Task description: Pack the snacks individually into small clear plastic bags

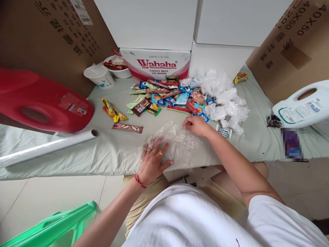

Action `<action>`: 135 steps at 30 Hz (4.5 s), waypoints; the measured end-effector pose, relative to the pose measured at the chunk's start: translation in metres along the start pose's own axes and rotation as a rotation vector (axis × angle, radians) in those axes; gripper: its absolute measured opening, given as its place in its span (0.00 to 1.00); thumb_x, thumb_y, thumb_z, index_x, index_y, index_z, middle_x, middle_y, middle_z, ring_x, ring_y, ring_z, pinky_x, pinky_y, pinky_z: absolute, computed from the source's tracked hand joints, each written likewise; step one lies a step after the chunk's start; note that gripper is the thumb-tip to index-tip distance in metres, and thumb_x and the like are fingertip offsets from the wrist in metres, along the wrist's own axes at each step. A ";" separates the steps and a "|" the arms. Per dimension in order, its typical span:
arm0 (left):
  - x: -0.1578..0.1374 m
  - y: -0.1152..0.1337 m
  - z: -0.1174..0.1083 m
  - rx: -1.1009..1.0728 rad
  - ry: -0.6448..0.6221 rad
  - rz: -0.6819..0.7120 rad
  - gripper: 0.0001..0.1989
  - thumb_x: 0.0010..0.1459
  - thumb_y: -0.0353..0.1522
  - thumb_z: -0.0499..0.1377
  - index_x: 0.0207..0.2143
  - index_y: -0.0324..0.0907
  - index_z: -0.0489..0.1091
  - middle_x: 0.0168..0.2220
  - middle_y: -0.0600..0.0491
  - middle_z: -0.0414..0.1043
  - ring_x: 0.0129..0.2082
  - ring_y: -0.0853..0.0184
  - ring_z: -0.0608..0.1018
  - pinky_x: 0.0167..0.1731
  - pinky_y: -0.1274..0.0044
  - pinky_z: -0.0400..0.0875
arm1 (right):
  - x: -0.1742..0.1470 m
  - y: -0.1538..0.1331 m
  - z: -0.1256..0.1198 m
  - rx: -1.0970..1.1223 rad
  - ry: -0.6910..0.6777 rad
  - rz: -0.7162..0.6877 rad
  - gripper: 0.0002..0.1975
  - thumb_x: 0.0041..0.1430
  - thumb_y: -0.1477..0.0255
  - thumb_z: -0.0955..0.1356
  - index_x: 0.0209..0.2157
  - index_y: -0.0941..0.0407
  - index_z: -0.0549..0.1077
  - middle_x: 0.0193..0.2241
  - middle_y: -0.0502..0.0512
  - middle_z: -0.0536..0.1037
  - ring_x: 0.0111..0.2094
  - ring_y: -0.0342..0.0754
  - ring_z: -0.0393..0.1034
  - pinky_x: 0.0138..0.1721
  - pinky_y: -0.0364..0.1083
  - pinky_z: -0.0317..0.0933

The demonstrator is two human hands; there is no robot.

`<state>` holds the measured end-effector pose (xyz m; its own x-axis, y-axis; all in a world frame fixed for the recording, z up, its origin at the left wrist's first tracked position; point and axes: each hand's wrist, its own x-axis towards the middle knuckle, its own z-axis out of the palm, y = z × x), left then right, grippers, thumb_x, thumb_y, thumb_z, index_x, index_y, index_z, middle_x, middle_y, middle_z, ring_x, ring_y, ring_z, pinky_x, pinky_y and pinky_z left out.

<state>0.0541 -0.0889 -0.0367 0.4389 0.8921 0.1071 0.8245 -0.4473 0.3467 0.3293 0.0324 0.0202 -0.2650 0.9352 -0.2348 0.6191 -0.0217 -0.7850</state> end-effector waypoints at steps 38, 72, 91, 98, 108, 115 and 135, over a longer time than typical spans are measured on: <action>-0.007 -0.036 -0.013 0.021 -0.138 0.181 0.28 0.67 0.46 0.59 0.69 0.60 0.63 0.77 0.47 0.45 0.76 0.42 0.48 0.68 0.36 0.40 | -0.040 0.056 0.039 -0.753 0.157 -0.260 0.29 0.76 0.59 0.55 0.71 0.55 0.62 0.72 0.63 0.61 0.73 0.62 0.51 0.71 0.68 0.46; -0.019 -0.064 -0.041 -0.172 -0.354 0.479 0.22 0.66 0.42 0.62 0.62 0.61 0.72 0.77 0.53 0.46 0.76 0.45 0.49 0.72 0.43 0.39 | -0.046 0.016 0.077 -0.407 0.069 -0.576 0.13 0.72 0.68 0.65 0.50 0.52 0.80 0.54 0.62 0.79 0.56 0.57 0.69 0.57 0.61 0.67; 0.016 -0.076 -0.046 -0.055 -0.051 0.706 0.14 0.67 0.26 0.57 0.44 0.48 0.81 0.72 0.56 0.61 0.77 0.58 0.50 0.75 0.57 0.46 | -0.090 0.016 0.068 0.442 0.266 0.236 0.19 0.52 0.54 0.72 0.33 0.56 0.75 0.24 0.48 0.74 0.26 0.43 0.66 0.28 0.43 0.63; 0.044 -0.079 -0.044 -0.061 -0.253 0.865 0.21 0.66 0.30 0.56 0.59 0.52 0.75 0.73 0.56 0.57 0.76 0.59 0.53 0.75 0.58 0.46 | -0.045 0.043 0.009 0.210 0.174 0.286 0.15 0.52 0.59 0.69 0.32 0.56 0.74 0.22 0.48 0.73 0.23 0.43 0.62 0.27 0.43 0.57; 0.063 -0.102 -0.022 -0.152 -0.227 0.687 0.32 0.70 0.45 0.54 0.73 0.50 0.55 0.75 0.44 0.53 0.74 0.53 0.58 0.73 0.52 0.45 | -0.038 0.067 -0.008 -0.185 0.334 0.310 0.10 0.58 0.68 0.64 0.34 0.56 0.76 0.28 0.54 0.78 0.28 0.49 0.68 0.32 0.46 0.58; 0.073 -0.099 -0.031 -0.223 -0.309 0.464 0.31 0.73 0.44 0.45 0.75 0.48 0.50 0.72 0.46 0.59 0.75 0.53 0.57 0.73 0.47 0.34 | -0.073 -0.005 0.036 -0.436 0.633 -0.203 0.12 0.70 0.71 0.62 0.44 0.55 0.77 0.40 0.60 0.78 0.43 0.54 0.71 0.45 0.52 0.67; 0.089 -0.105 -0.036 -0.194 -0.200 0.188 0.21 0.70 0.39 0.49 0.56 0.44 0.76 0.68 0.47 0.68 0.74 0.53 0.59 0.71 0.47 0.51 | -0.078 -0.053 0.190 -0.495 -0.377 -0.794 0.22 0.74 0.60 0.66 0.63 0.55 0.72 0.71 0.56 0.64 0.74 0.50 0.52 0.75 0.57 0.37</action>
<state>-0.0058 0.0400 -0.0295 0.6540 0.7564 0.0071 0.6476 -0.5648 0.5115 0.1768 -0.1069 -0.0282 -0.8972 0.4411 0.0191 0.3771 0.7880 -0.4866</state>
